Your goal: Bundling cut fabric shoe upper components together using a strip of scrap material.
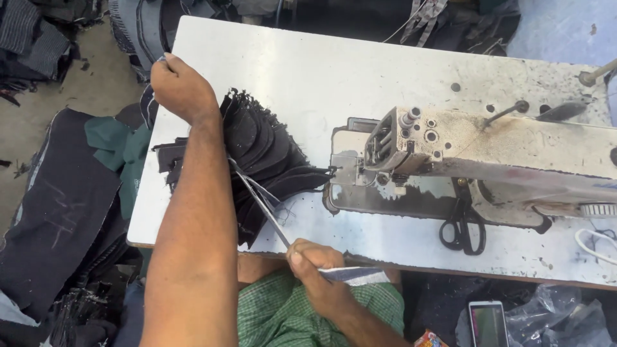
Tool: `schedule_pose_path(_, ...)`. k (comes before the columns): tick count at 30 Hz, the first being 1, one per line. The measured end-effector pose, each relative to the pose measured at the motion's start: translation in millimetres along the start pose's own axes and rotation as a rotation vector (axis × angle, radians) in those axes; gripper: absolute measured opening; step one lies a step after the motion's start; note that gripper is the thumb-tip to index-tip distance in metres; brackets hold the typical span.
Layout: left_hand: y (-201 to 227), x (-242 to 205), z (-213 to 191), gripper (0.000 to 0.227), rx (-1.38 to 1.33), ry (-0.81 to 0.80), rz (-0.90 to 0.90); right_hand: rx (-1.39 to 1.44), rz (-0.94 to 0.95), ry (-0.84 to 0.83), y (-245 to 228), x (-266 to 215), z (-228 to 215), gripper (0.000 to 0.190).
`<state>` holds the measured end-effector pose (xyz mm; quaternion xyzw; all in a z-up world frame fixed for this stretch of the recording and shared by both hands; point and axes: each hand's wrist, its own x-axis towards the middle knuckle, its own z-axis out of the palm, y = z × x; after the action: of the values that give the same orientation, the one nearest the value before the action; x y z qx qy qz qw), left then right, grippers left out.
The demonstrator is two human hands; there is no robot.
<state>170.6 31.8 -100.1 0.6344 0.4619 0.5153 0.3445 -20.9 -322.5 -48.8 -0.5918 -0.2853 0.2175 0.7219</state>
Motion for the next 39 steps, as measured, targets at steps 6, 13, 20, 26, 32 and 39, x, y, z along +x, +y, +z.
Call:
schedule_pose_path(6, -4.3, 1.3, 2.5, 0.032, 0.019, -0.033, 0.021, -0.005, -0.03, -0.024, 4.6, -3.3, -6.3, 0.039)
schedule_pose_path(13, -11.1, -3.7, 0.6, 0.027, 0.015, -0.007, 0.038, -0.007, -0.059, -0.012, 12.7, -6.4, -8.1, 0.038)
schedule_pose_path(20, -0.8, -11.1, 1.2, 0.034, 0.077, -0.012, 0.113, -0.067, -0.036, -0.021, 32.9, -11.6, -15.0, 0.04)
schedule_pose_path(26, 23.7, -31.1, -11.2, 0.031, 0.175, -0.067, 0.162, 0.017, 0.015, -0.038, 52.2, 14.6, -61.8, 0.039)
schedule_pose_path(32, 18.9, -32.7, -14.4, 0.031, 0.211, -0.079, 0.128, -0.306, -0.047, 0.13, -37.4, 112.7, -34.8, 0.053)
schedule_pose_path(39, 27.1, -32.0, -16.0, 0.034, 0.235, -0.077, 0.054, -0.716, 0.307, 0.195, -33.8, 82.7, -10.7, 0.029)
